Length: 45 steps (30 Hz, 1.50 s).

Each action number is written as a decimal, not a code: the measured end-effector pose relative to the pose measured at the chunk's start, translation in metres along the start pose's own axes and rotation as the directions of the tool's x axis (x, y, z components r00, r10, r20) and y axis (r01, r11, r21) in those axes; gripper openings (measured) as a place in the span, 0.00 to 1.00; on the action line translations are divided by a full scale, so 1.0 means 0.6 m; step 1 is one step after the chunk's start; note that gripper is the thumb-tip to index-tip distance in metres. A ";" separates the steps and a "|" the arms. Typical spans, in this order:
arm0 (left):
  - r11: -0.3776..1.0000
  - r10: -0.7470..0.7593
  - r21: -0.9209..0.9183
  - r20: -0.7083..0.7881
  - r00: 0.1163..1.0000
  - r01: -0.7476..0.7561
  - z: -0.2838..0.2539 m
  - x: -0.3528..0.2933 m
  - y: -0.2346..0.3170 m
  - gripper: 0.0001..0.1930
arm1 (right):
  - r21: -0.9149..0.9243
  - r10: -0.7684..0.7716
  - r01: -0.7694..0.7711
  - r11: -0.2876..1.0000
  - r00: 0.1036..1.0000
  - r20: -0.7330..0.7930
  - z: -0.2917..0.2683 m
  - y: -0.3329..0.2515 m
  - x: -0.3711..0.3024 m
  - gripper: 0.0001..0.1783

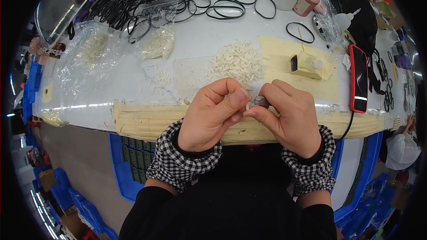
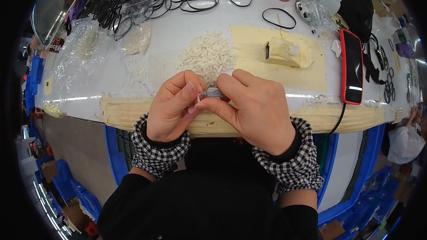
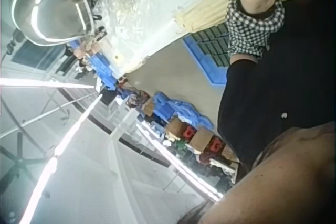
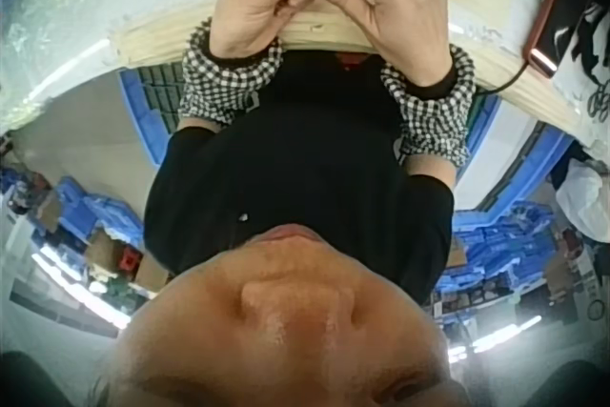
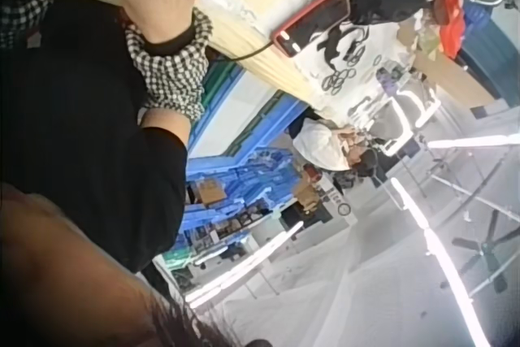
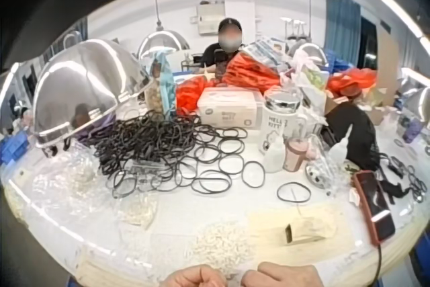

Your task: The person is using a small tool to manipulate and assemble small white plastic components on a workbench.

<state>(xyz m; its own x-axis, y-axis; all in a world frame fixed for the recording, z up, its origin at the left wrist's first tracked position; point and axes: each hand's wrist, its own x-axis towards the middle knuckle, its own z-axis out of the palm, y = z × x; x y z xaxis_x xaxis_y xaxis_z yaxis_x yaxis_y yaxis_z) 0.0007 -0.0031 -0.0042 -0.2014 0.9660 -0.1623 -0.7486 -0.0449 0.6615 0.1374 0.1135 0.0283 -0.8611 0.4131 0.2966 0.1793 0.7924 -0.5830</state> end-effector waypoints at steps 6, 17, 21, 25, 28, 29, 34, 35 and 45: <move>1.000 0.006 0.007 0.008 1.000 -0.006 0.001 0.000 0.001 0.07 | -0.030 0.008 -0.007 1.000 0.999 0.038 -0.002 0.000 -0.002 0.20; 1.000 0.007 -0.011 0.013 1.000 -0.007 0.002 0.000 0.002 0.07 | 0.006 0.008 -0.008 1.000 0.999 0.036 -0.001 0.001 -0.001 0.21; 1.000 0.015 -0.017 0.031 0.999 -0.015 -0.003 0.001 -0.002 0.07 | 0.022 0.015 -0.015 1.000 1.000 0.010 0.001 0.001 0.000 0.21; 0.999 0.024 -0.025 0.031 0.999 -0.023 -0.005 0.000 -0.003 0.07 | -0.005 -0.003 0.003 1.000 1.000 0.007 0.001 0.000 0.001 0.19; 1.000 0.026 -0.017 0.024 0.999 -0.025 -0.001 -0.001 -0.001 0.07 | 0.033 0.000 0.000 0.999 1.000 0.005 0.002 0.000 0.001 0.20; 1.000 0.026 -0.014 0.021 0.999 -0.025 0.000 -0.001 0.000 0.07 | 0.035 0.004 -0.004 0.999 1.000 0.017 0.001 0.000 0.001 0.20; 1.000 0.027 -0.008 0.033 0.999 -0.027 -0.003 0.001 -0.003 0.07 | 0.048 0.012 -0.016 0.999 0.997 0.080 -0.003 0.000 0.000 0.19; 1.000 0.027 -0.005 0.034 0.999 -0.027 -0.003 0.001 -0.003 0.07 | 0.050 0.007 -0.012 0.999 0.996 0.085 -0.004 0.000 0.000 0.18; 0.986 0.111 -0.110 -0.141 0.984 -0.127 0.008 0.008 0.003 0.09 | -0.004 0.124 -0.125 0.992 0.990 -0.064 0.002 0.019 0.002 0.13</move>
<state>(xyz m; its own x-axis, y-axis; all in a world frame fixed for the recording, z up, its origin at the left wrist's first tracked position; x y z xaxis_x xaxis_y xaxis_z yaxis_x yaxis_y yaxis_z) 0.0016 0.0024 -0.0004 -0.3702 0.9095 -0.1892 -0.7820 -0.1951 0.5920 0.1380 0.1225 0.0207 -0.8002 0.5358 0.2695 0.2873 0.7368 -0.6120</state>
